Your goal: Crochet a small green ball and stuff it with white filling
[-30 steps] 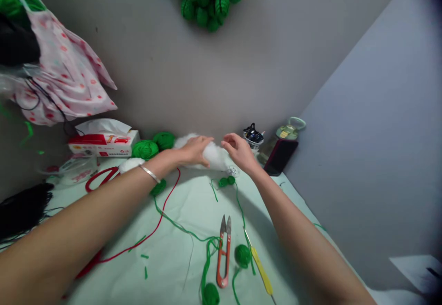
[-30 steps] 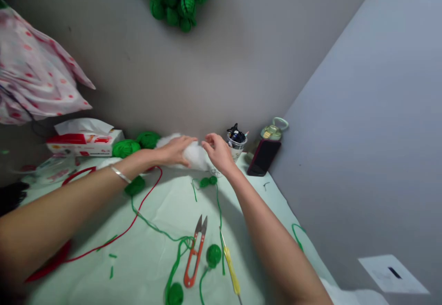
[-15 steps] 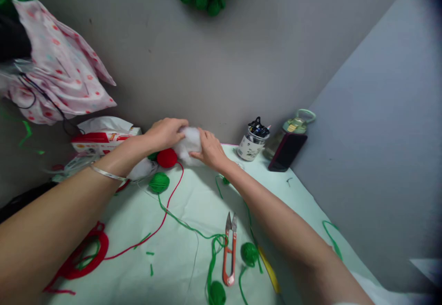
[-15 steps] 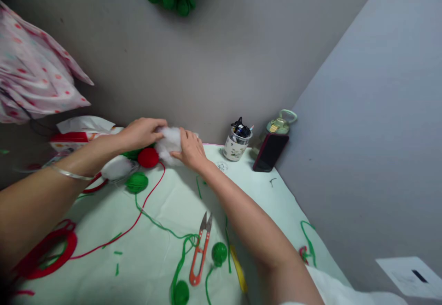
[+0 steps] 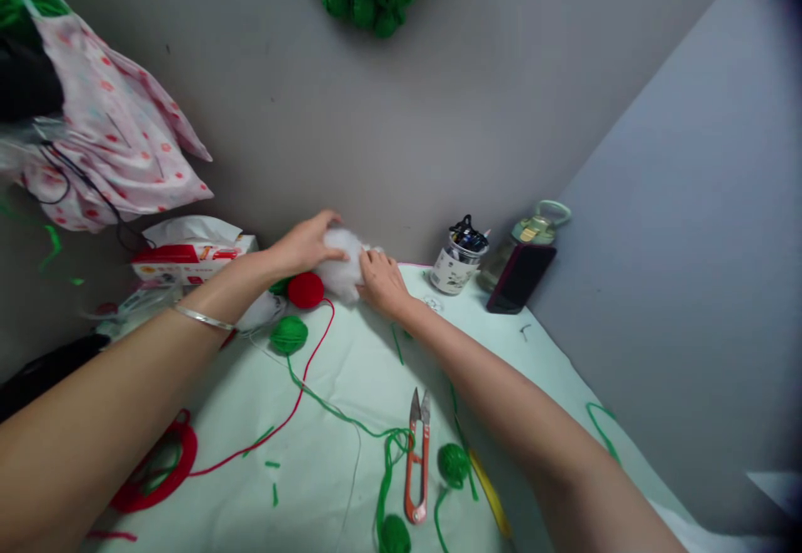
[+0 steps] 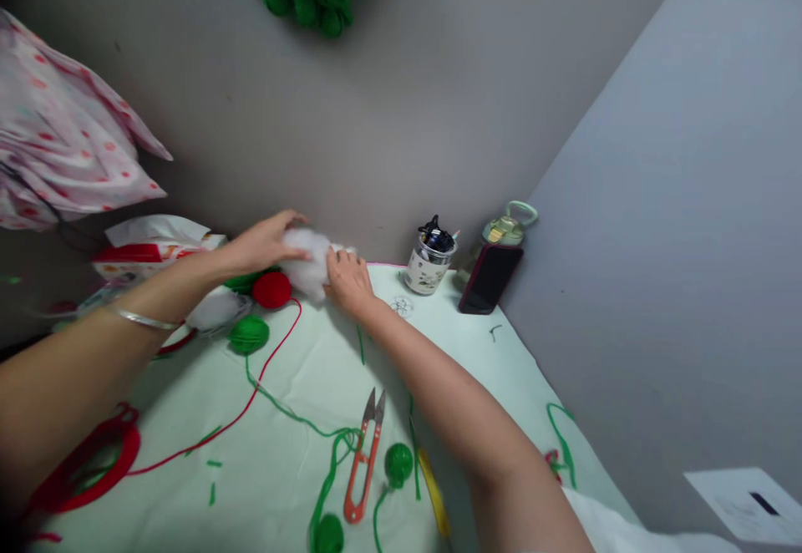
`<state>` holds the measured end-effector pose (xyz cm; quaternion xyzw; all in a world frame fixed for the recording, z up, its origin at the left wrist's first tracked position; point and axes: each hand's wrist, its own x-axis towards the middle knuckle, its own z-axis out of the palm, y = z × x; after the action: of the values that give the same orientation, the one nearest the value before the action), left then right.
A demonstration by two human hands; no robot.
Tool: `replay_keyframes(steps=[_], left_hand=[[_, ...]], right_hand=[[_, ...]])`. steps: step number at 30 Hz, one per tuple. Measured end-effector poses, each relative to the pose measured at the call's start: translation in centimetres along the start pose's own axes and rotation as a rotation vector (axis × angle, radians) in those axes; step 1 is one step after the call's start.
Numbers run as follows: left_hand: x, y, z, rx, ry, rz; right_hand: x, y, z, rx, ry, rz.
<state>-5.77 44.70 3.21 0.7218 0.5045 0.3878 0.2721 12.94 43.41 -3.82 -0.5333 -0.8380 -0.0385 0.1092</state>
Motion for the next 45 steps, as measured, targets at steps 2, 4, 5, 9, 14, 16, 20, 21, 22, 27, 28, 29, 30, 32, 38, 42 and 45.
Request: replay_keyframes(steps=[2,4,5,9,14,16,20,21,22,27,28,29,30,32,38,42,45], left_hand=[[-0.1,-0.9,1.5,0.054,-0.070,0.005],[-0.1,-1.3,2.4,0.073,-0.119,0.011],[-0.1,-1.3,2.5,0.069,-0.129,0.013],[-0.2,0.2,0.9,-0.047,-0.076,0.012],[-2.6,4.0,-2.2,-0.650,0.110,0.014],[-4.1,5.4,-2.7,-0.913,0.106,-0.053],[-6.5,7.0,-2.6,-1.044,0.198,-0.152],[-7.0,7.2,-2.4,-1.036,0.225,-0.169],[-7.5,7.5,-2.1,-1.031,0.245,-0.186],[-11.8,9.4,0.5,-1.016,0.233,-0.212],[-12.9,9.8,1.0,-0.966,0.226,-0.196],[-14.1,10.2,1.3,-0.928,0.225,-0.179],[-15.1,10.5,1.6,-0.877,0.226,-0.146],[-16.8,10.9,1.9,-0.595,0.166,0.034],[-18.6,10.2,3.1,-0.084,0.086,0.440],[-18.1,9.0,2.5,-0.119,0.012,0.610],[-17.5,8.3,0.2,-0.158,0.082,0.597]], right_hand=[[-0.2,-0.1,0.1,-0.010,-0.003,-0.012],[-0.3,-0.2,0.1,-0.016,-0.010,-0.023],[-0.3,-0.2,0.2,-0.017,-0.013,-0.027],[-0.1,-0.1,0.5,-0.007,-0.022,-0.015],[0.2,-0.2,0.8,0.050,-0.029,0.041],[0.3,-0.1,-0.1,0.100,-0.030,0.043],[-0.9,-0.4,-4.7,0.244,0.023,0.017],[-1.6,-0.8,-6.2,0.291,0.047,0.004],[-2.6,-1.4,-7.6,0.344,0.066,-0.006],[-8.9,-6.3,-11.5,1.328,-0.067,-0.076],[-9.9,-7.1,-11.7,1.396,-0.146,-0.083],[-10.9,-7.6,-11.7,1.462,-0.198,-0.064],[-11.7,-7.9,-11.8,1.520,-0.245,-0.028],[-13.1,-7.9,-12.0,1.638,-0.267,0.082],[-16.6,-7.4,-13.7,1.854,-0.085,0.259],[-18.3,-6.3,-14.6,1.679,-0.083,0.192],[-19.4,-5.1,-14.5,1.104,-0.146,0.003]])
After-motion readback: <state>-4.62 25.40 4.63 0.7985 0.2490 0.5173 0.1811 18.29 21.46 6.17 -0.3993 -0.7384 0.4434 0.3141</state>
